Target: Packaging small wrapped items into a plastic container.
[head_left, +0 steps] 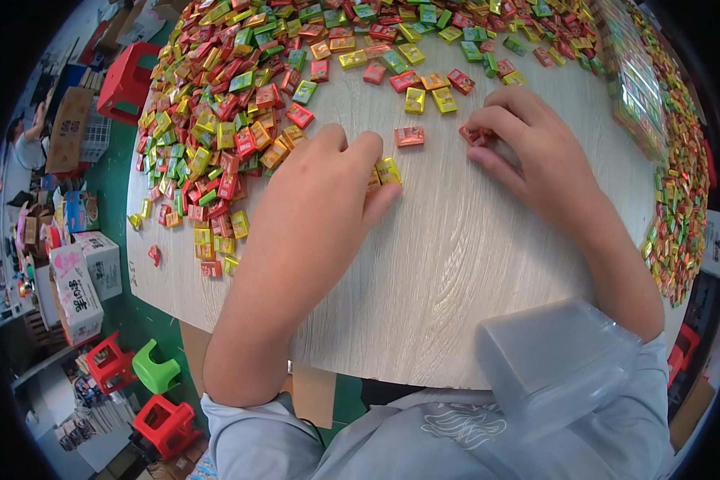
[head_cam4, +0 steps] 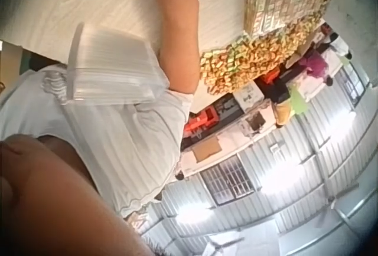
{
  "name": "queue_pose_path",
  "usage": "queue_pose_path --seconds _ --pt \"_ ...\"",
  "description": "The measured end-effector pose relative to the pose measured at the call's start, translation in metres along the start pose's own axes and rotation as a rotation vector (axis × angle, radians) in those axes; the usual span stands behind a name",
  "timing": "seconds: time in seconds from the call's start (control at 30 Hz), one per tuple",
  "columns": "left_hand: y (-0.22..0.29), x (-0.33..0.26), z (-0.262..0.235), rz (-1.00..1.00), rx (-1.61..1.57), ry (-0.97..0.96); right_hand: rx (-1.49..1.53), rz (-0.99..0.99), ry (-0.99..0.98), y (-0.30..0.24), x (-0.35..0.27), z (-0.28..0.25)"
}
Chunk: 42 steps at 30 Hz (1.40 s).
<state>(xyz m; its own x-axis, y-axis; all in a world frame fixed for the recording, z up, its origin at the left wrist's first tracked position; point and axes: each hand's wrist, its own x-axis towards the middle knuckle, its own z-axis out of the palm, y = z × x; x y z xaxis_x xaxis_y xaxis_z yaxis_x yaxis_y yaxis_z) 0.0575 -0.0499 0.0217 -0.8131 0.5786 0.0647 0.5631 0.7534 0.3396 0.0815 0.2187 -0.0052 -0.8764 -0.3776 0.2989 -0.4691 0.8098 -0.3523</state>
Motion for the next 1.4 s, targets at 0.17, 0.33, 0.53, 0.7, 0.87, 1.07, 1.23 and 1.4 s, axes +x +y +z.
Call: queue_pose_path --seconds 0.17,0.33,0.53,0.7,0.87,1.07,1.23,1.4 --pt "-0.004 0.001 0.002 -0.006 -0.02 0.02 0.041 -0.024 -0.019 -0.012 0.003 0.006" --pt "-0.009 0.006 0.007 -0.001 -0.026 0.065 0.041 -0.016 -0.021 -0.017 0.007 0.006" --pt "-0.013 0.008 0.006 -0.041 -0.005 0.047 -0.012 -0.024 -0.08 -0.017 0.013 0.007" --pt "-0.018 0.007 0.006 -0.014 -0.019 0.064 -0.053 -0.111 -0.044 -0.022 0.03 0.015" --pt "-0.023 0.013 0.01 0.057 -0.016 0.09 0.017 -0.154 -0.06 -0.014 0.026 0.011" --pt "-0.016 0.013 0.01 0.119 -0.029 0.078 0.163 -0.154 -0.069 -0.018 0.027 0.012" --pt "-0.012 0.013 0.013 0.105 -0.025 0.08 0.21 -0.153 -0.119 -0.02 0.024 0.014" --pt "-0.012 0.007 0.005 0.14 -0.043 0.024 0.168 -0.209 -0.121 -0.019 0.022 0.015"
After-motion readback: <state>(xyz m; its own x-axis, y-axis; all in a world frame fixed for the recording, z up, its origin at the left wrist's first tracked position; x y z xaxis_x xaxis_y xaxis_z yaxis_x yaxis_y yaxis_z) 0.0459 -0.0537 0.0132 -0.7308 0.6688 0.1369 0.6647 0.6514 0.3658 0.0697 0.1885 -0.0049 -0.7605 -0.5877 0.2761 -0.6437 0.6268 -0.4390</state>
